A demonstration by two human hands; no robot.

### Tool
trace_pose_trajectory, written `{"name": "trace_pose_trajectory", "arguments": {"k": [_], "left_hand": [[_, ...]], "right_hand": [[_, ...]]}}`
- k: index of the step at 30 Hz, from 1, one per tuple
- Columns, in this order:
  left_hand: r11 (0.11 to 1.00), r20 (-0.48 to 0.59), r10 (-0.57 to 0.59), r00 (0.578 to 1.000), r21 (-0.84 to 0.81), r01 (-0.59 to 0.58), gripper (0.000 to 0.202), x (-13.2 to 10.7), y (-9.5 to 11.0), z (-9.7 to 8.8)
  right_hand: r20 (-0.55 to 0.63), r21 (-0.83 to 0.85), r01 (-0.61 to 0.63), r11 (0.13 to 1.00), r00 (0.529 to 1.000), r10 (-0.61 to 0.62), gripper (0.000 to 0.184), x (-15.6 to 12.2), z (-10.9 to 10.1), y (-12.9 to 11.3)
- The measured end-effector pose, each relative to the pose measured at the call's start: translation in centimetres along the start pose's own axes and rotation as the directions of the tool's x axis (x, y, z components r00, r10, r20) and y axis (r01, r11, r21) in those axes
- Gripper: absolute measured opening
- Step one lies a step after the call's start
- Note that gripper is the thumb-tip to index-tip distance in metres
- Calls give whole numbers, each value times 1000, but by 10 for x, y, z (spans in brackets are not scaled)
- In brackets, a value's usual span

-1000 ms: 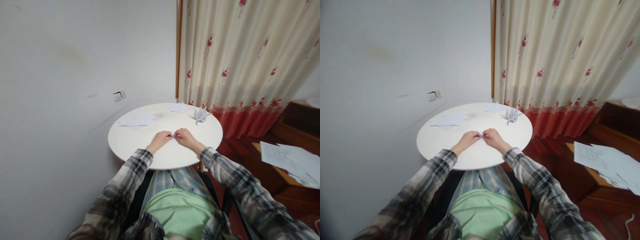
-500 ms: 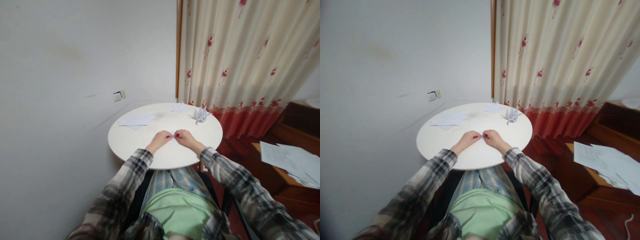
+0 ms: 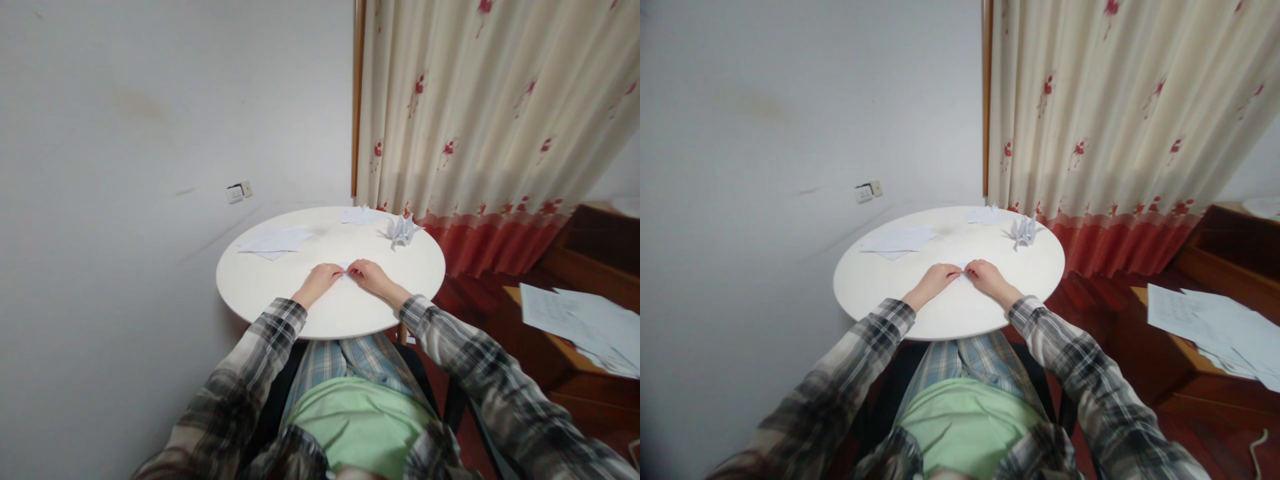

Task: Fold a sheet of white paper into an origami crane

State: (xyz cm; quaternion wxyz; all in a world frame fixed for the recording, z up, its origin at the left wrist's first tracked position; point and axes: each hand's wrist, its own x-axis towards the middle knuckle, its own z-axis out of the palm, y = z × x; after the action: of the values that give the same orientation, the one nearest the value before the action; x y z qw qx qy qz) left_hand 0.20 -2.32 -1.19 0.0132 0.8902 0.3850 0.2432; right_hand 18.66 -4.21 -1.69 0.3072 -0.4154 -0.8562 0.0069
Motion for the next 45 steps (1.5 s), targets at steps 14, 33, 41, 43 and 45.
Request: {"name": "trace_pose_trajectory", "arguments": {"k": [14,33,41,43,45], "left_hand": [[998,4,16,1000,66,-17,28,0,0,7],[993,25,-51,998,109,48,35,-2,-13,0],[952,56,-221,974,230,203,31,-1,-16,-6],[945,53,-232,971,248,212,30,-1,-16,-7],[944,53,-225,973,257,205,28,-1,-16,-7]], "right_hand": [[-3,-5,30,1000,1000,-30,20,1,2,1],[-3,10,9,1000,1000,-9,22,0,0,0],[-11,20,6,1000,1000,-6,21,0,1,2],[-14,19,9,1000,1000,-9,20,0,1,2],[-13,17,13,1000,1000,-13,20,0,1,2]]}}
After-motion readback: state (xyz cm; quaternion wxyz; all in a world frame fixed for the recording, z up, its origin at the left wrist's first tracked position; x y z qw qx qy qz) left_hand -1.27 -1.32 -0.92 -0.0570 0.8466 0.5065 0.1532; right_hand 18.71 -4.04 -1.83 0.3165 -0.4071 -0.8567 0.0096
